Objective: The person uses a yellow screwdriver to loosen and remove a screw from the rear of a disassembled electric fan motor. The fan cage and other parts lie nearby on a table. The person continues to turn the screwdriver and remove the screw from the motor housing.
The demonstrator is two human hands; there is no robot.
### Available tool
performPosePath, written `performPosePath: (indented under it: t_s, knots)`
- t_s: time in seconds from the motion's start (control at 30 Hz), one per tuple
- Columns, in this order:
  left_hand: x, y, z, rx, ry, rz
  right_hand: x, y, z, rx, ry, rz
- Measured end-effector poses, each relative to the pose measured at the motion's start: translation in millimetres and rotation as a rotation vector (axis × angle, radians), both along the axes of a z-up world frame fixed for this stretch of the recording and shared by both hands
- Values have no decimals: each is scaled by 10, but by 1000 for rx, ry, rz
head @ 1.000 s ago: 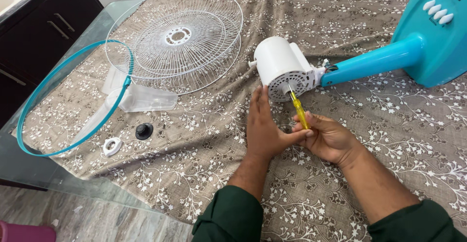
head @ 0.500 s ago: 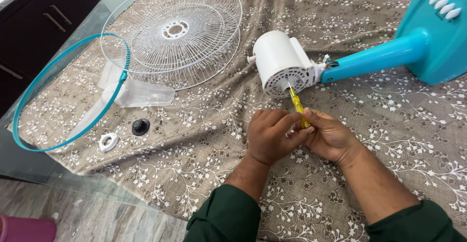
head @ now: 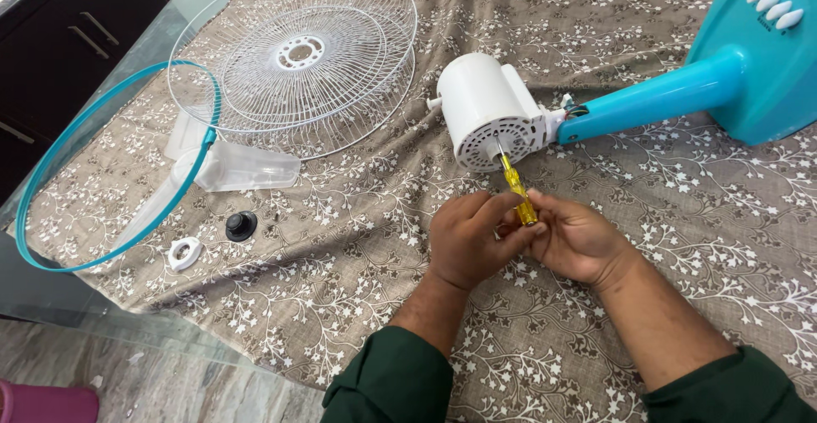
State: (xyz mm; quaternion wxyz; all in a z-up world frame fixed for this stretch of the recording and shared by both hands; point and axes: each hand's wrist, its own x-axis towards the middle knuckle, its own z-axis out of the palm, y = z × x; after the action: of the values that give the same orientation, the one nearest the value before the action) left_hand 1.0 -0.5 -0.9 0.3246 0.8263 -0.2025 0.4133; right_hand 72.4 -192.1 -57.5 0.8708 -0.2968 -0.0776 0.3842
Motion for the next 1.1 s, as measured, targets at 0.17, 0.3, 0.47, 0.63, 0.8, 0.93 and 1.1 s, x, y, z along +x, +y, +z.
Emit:
performPosePath:
  t_s: [0.17,0.3,0.47,0.63,0.8,0.93,1.1]
  knots:
    - [-18,24,2,4,12,-18,-32,21,20,11,-30,-39]
    - [4,19,-24,-4,-4,-31,-50,44,59,-50,-8,-49]
    - [21,26,-43,-10,-14,-13,-17,9,100,-99,16,-30]
    - [24,33,-46,3,-21,-13,-10,-17,29,51,-29,4]
    - [16,24,-41,3,-7,-25,-1,-19,13,-38,-41,-15]
    - [14,26,-33,16,-18,-11,4,-18,17,7,-59,12]
    - [19,27,-36,11,-2,-14,5,-14,-6,-38,-42,-19]
